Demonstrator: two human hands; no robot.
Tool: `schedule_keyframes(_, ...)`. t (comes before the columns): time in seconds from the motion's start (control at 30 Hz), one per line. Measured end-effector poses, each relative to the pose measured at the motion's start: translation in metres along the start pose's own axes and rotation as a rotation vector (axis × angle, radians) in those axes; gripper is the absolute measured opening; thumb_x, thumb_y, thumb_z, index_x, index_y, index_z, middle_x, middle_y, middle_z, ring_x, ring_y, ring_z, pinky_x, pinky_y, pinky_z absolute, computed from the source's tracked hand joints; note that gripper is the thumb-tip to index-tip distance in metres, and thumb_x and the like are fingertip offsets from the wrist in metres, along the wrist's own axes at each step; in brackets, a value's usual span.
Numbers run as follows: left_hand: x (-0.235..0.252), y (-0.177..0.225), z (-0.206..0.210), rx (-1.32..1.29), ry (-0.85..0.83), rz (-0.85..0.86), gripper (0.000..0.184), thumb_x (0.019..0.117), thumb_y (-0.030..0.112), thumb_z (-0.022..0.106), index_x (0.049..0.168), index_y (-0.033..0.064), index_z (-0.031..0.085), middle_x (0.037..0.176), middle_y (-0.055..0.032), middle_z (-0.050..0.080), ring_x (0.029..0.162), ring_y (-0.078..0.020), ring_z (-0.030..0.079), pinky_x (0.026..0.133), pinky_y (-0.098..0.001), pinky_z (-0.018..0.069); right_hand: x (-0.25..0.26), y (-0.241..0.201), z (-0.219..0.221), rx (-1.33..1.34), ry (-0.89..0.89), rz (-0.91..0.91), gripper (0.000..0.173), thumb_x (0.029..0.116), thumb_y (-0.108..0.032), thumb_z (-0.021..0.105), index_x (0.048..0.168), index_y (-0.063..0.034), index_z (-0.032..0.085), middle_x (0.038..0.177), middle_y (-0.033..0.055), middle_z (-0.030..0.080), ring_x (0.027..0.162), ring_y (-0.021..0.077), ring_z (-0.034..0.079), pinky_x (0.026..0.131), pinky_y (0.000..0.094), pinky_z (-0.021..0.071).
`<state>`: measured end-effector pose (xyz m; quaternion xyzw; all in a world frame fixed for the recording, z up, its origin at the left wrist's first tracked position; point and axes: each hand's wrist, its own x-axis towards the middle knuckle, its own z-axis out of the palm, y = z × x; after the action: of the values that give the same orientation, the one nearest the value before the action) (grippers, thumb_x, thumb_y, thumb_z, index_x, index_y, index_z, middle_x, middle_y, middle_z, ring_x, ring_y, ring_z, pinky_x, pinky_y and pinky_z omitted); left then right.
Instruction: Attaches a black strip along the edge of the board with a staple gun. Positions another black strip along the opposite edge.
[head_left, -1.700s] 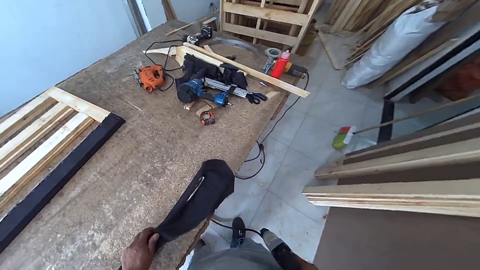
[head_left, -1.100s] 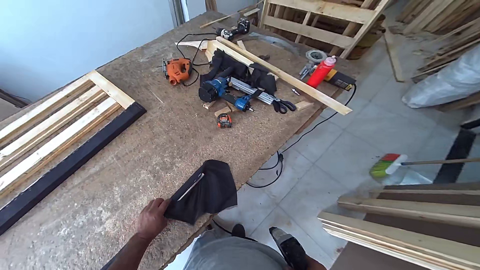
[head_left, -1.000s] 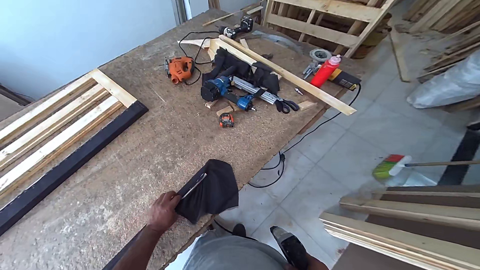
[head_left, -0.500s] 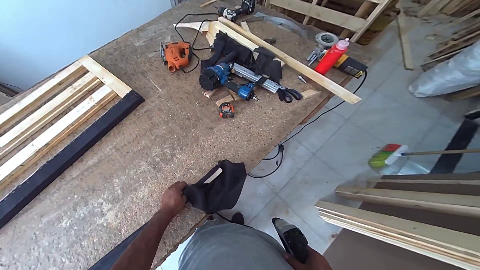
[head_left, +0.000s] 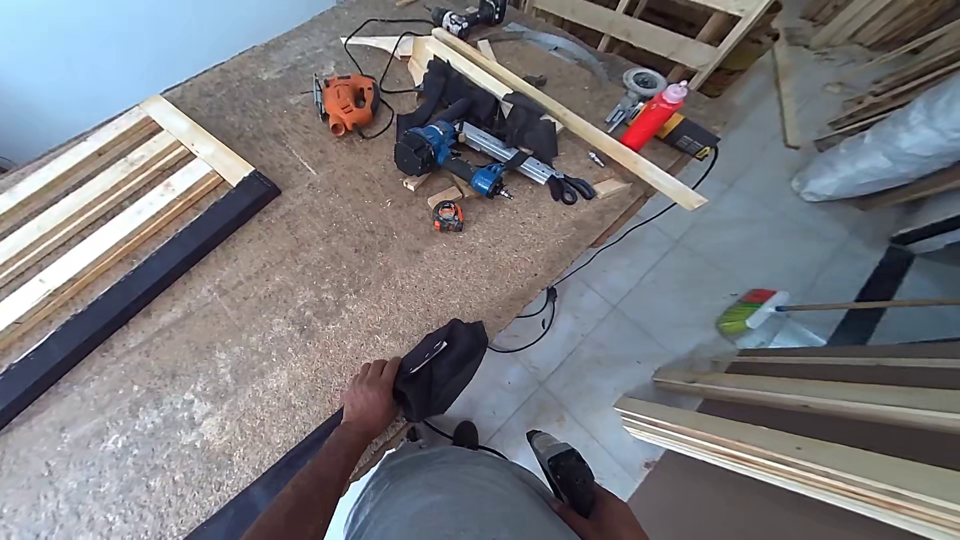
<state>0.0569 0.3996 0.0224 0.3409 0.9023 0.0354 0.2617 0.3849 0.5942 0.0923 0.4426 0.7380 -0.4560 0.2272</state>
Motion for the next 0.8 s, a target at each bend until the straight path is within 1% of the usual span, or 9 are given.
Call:
schedule_keyframes(0.07,0.006,0.005,-0.003,0.046,-0.032,-0.007,0.064,0.0917,0.016,0.063,0.154,0.0177,0.046,0.141,-0.0147,0.058,0.133,-0.0349,0.054,0.107,-0.0509,0.0476,0.000,-0.001,0.001,-0.004,0.002,-0.018,0.046,0.0906,-0.035,0.075,0.116,0.0024,0.068,0.097,0.0208,0.071,0.093,0.0339,0.069,0.087,0.0558,0.0514)
schedule_keyframes(0.17,0.006,0.000,-0.015,0.076,0.027,0.014,0.066,0.0909,0.018,0.066,0.154,0.0196,0.046,0.137,-0.0160,0.060,0.128,-0.0366,0.056,0.103,-0.0520,0.0500,-0.002,-0.002,0.000,-0.020,0.011,-0.037,0.046,0.0913,-0.034,0.074,0.117,0.0031,0.068,0.098,0.0213,0.072,0.095,0.0345,0.069,0.089,0.0560,0.0514)
schedule_keyframes(0.33,-0.010,-0.034,-0.051,0.075,0.069,-0.003,0.074,0.0906,0.023,0.071,0.158,0.0204,0.041,0.134,-0.0192,0.060,0.121,-0.0384,0.061,0.097,-0.0563,0.0533,-0.002,0.004,-0.001,0.008,0.025,-0.030,0.044,0.0894,-0.035,0.075,0.113,0.0017,0.069,0.093,0.0196,0.071,0.090,0.0333,0.069,0.084,0.0557,0.0521)
schedule_keyframes(0.4,-0.012,-0.057,-0.063,0.029,0.128,-0.040,0.073,0.0904,0.021,0.073,0.157,0.0184,0.042,0.132,-0.0215,0.060,0.109,-0.0407,0.067,0.089,-0.0596,0.0568,-0.002,0.007,-0.001,0.022,0.020,-0.017,0.045,0.0888,-0.037,0.076,0.113,0.0003,0.069,0.092,0.0179,0.071,0.089,0.0315,0.069,0.083,0.0553,0.0519)
schedule_keyframes(0.47,-0.015,-0.073,-0.068,0.032,0.167,-0.018,0.067,0.0919,0.024,0.070,0.154,0.0171,0.046,0.128,-0.0204,0.062,0.101,-0.0391,0.069,0.085,-0.0588,0.0580,-0.001,0.009,0.000,0.029,0.024,-0.022,0.046,0.0881,-0.039,0.076,0.113,-0.0007,0.069,0.091,0.0165,0.071,0.087,0.0301,0.068,0.082,0.0547,0.0522)
schedule_keyframes(0.53,-0.020,-0.069,-0.065,0.042,0.116,-0.013,0.063,0.0951,0.029,0.067,0.154,0.0182,0.047,0.129,-0.0198,0.063,0.103,-0.0386,0.069,0.087,-0.0586,0.0571,0.000,0.008,0.000,0.034,0.020,-0.026,0.046,0.0874,-0.039,0.077,0.112,-0.0008,0.069,0.091,0.0170,0.071,0.087,0.0308,0.069,0.082,0.0555,0.0525)
schedule_keyframes(0.6,-0.025,-0.051,-0.051,0.039,-0.004,-0.042,0.060,0.0998,0.034,0.063,0.155,0.0190,0.044,0.134,-0.0200,0.060,0.111,-0.0385,0.067,0.093,-0.0575,0.0554,0.001,0.007,0.001,0.028,0.010,-0.031,0.047,0.0877,-0.039,0.076,0.113,-0.0008,0.069,0.092,0.0174,0.071,0.088,0.0314,0.069,0.083,0.0561,0.0524)
schedule_keyframes(0.67,-0.025,-0.036,-0.031,0.032,-0.066,-0.051,0.056,0.1000,0.030,0.060,0.154,0.0206,0.047,0.134,-0.0196,0.061,0.119,-0.0383,0.063,0.098,-0.0559,0.0528,0.002,0.006,0.002,0.023,0.009,-0.042,0.047,0.0881,-0.038,0.076,0.114,0.0001,0.069,0.094,0.0185,0.071,0.090,0.0326,0.069,0.084,0.0567,0.0522)
schedule_keyframes(0.8,-0.024,-0.026,-0.008,-0.018,0.040,-0.041,0.044,0.1043,0.030,0.049,0.146,0.0199,0.057,0.131,-0.0152,0.065,0.119,-0.0338,0.065,0.099,-0.0517,0.0533,0.000,0.006,0.003,0.020,0.015,-0.054,0.046,0.0895,-0.036,0.076,0.116,0.0007,0.069,0.095,0.0188,0.071,0.091,0.0329,0.069,0.086,0.0560,0.0523)
